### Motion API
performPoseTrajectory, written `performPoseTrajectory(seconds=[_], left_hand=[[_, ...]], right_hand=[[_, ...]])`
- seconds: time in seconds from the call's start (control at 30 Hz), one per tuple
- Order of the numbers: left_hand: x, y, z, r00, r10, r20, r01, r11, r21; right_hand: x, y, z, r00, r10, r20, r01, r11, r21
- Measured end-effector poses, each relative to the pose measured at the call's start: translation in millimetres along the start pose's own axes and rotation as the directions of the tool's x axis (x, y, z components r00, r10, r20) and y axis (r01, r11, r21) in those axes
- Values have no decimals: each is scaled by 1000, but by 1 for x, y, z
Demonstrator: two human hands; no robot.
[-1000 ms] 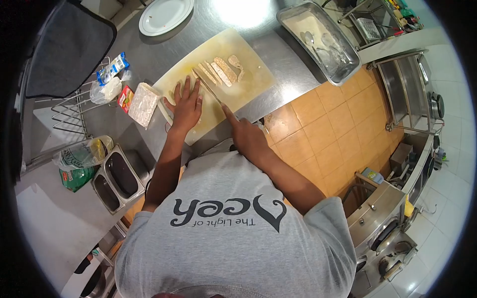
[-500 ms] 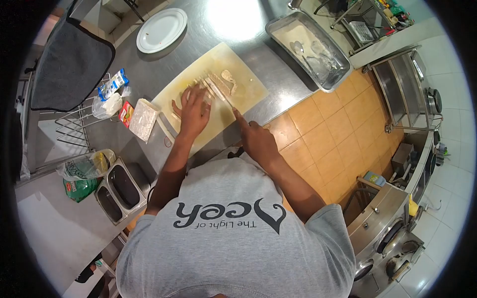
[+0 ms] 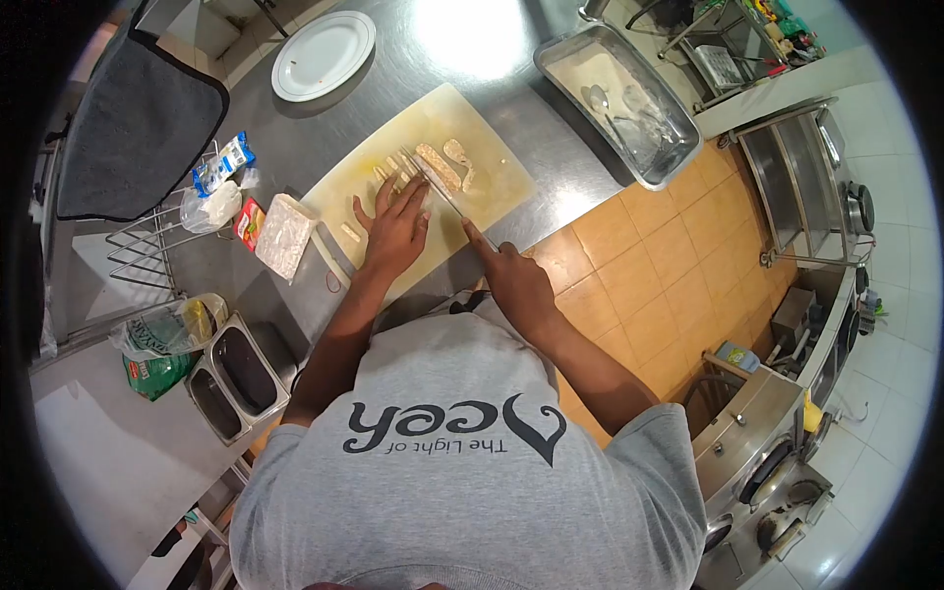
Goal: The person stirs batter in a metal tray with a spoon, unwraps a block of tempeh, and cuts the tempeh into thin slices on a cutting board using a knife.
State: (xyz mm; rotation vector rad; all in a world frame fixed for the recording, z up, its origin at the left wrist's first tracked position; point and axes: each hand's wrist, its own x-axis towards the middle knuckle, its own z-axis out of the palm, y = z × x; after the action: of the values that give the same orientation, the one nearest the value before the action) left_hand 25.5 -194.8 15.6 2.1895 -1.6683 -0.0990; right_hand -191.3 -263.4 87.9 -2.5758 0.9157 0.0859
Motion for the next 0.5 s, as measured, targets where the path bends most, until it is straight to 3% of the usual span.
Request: performPoseTrajectory(seconds=[0.5], left_hand=[[-2,-3,12,995,90,-51,-84,991,107]], right_hand=[[9,10,18,998,-9,61,10,1000,-1]])
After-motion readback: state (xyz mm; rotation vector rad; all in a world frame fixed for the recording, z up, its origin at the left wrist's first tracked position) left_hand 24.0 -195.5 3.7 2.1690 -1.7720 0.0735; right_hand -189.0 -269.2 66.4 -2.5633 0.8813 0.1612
